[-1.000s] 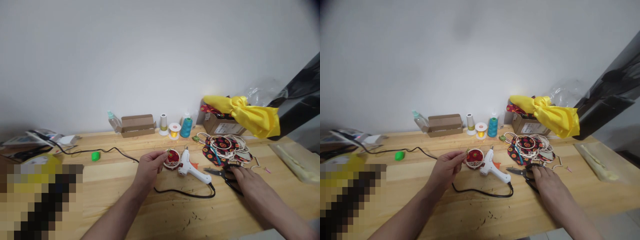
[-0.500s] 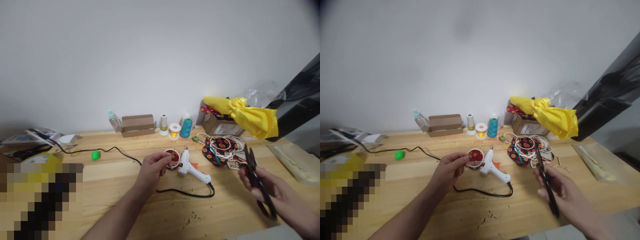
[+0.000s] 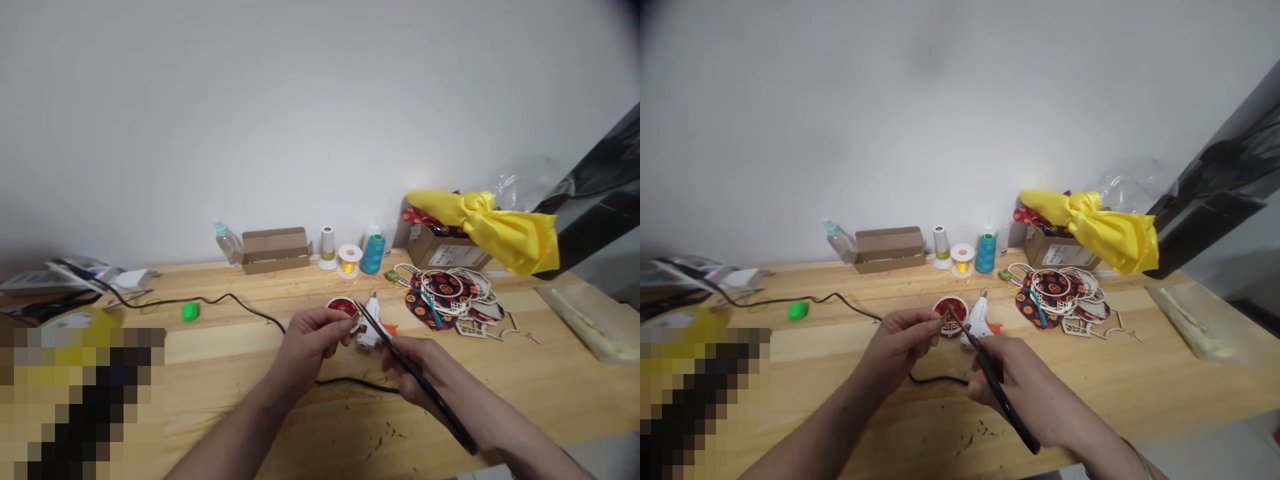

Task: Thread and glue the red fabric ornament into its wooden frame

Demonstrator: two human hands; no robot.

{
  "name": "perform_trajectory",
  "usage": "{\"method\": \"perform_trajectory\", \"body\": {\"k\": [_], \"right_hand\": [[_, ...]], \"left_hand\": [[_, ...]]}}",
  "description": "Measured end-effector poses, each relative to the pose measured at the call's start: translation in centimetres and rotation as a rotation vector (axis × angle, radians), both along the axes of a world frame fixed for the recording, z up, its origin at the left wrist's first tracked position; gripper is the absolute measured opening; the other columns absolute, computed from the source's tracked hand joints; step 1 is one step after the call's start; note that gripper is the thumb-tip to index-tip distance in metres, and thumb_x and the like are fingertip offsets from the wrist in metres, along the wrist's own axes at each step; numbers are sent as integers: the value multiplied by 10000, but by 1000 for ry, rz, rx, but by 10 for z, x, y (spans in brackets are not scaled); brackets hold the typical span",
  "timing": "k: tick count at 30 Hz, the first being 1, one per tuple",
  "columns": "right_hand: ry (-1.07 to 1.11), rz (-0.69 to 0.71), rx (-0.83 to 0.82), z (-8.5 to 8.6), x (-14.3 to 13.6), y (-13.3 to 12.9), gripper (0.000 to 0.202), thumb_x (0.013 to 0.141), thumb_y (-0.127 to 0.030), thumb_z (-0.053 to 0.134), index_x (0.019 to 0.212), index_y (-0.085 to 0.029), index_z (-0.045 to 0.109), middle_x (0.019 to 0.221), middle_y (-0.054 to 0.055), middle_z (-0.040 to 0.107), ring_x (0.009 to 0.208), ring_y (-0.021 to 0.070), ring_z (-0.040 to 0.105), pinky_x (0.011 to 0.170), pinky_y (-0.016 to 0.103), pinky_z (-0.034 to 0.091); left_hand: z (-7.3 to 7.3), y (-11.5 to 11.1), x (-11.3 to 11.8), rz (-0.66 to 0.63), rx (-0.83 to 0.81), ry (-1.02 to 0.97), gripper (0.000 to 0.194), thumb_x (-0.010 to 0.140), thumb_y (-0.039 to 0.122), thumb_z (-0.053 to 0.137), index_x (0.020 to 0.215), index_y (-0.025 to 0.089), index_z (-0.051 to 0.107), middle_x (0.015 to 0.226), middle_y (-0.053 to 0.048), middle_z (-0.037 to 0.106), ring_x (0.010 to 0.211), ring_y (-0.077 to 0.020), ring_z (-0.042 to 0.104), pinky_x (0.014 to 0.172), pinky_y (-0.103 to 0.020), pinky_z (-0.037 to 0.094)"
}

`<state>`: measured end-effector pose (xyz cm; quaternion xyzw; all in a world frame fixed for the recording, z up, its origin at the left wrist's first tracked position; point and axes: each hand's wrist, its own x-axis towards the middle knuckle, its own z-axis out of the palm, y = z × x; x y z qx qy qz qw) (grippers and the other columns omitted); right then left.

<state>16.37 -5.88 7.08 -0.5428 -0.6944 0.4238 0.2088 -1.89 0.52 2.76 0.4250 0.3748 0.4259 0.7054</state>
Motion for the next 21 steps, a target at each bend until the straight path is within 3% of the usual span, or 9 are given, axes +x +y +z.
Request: {"method": "perform_trajectory", "body": {"k": [11,21], "right_hand": [[47,29,-73,-9,-1,7,84,754,-237,505,765,-154,511,680,-16,537,605,102,443,513,186,331],[76,23,-113,-10,0,8,120,743,-253,523,707,-141,497,630,-32,473,580,88,385,488,183,282]], "left_hand": [[2,-3,0,-56,42,81,122,675,240,664,646,122,666,488,19,526,421,-28,304,413,-205,154],[2,-2,1,-63,40,101,124,676,240,658,658,118,668,486,18,528,417,-30,297,415,-207,157]]}}
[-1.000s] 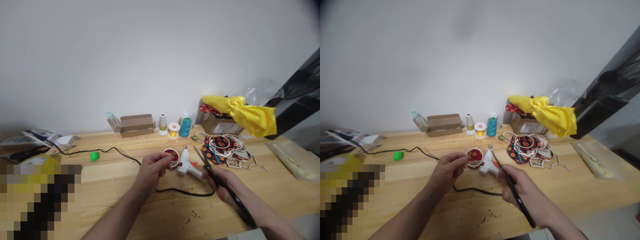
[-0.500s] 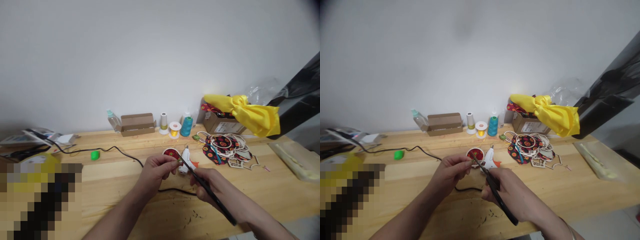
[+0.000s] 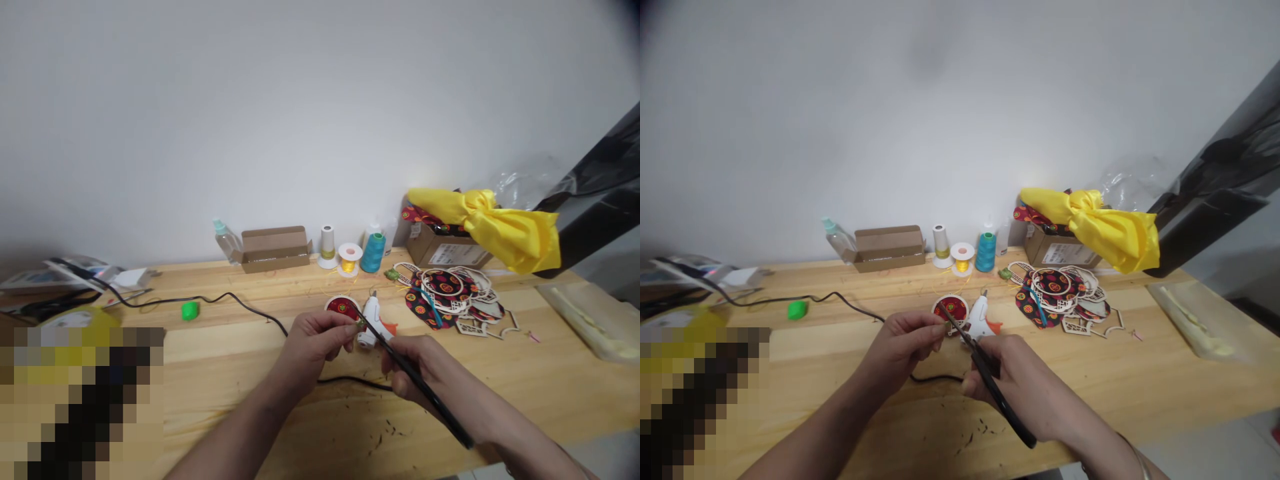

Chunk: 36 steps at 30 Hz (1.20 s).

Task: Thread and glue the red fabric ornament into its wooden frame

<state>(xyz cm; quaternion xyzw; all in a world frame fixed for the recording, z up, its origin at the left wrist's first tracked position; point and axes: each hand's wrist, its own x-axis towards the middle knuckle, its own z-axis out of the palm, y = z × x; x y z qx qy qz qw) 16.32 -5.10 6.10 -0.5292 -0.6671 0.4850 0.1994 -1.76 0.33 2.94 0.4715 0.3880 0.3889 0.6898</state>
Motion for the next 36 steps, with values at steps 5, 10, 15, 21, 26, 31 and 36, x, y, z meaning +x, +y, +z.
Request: {"method": "perform_trajectory", "body": {"k": [5,10,15,21,26,31,36], "right_hand": [[35,15,-1,0,0,1,152,753,-269,507,674,-142,480,598,-42,399,555,82,325,470,188,248],[36,4,-11,0,0,1,247,765,-358,504,650,-144,460,596,-38,385,555,86,311,468,195,241],[51,-13,-29,1,0,2,262,763,-359,514,624,-148,442,586,-42,360,551,83,293,466,196,231],[4,-23,-29,3,1,1,347,763,-449,498,603,-149,423,570,-43,343,543,82,284,453,197,220],[1,-21,-31,0,3,-1,276,758,-374,515,616,-146,452,569,-44,368,542,81,303,457,193,227],[-4,-31,-38,-4,6,-2,180,739,-262,514,611,-144,466,563,-50,358,537,78,296,456,192,220],[18,-55,-41,-5,6,-3,156,714,-236,518,591,-140,503,537,-54,380,515,75,304,453,191,221]], "left_hand": [[0,0,0,-7,-1,-4,117,679,232,653,654,119,664,481,21,528,412,-29,289,411,-207,149],[0,-1,-1,-4,9,-3,113,675,231,657,647,122,663,480,20,531,412,-31,294,410,-209,148],[1,-1,-1,-2,-2,-6,124,673,236,659,637,117,659,481,21,527,408,-26,281,411,-209,144],[2,0,-1,12,-11,-11,119,665,233,663,667,114,668,489,12,536,416,-32,290,420,-214,148],[3,1,-1,21,-19,-2,127,657,236,665,672,110,677,478,8,532,412,-34,286,419,-218,143],[3,1,-2,26,-21,-1,133,646,242,675,673,112,679,478,10,529,408,-29,288,414,-212,140],[2,0,-3,27,-20,-3,139,641,246,682,671,111,680,477,9,527,409,-28,294,414,-211,141]]}}
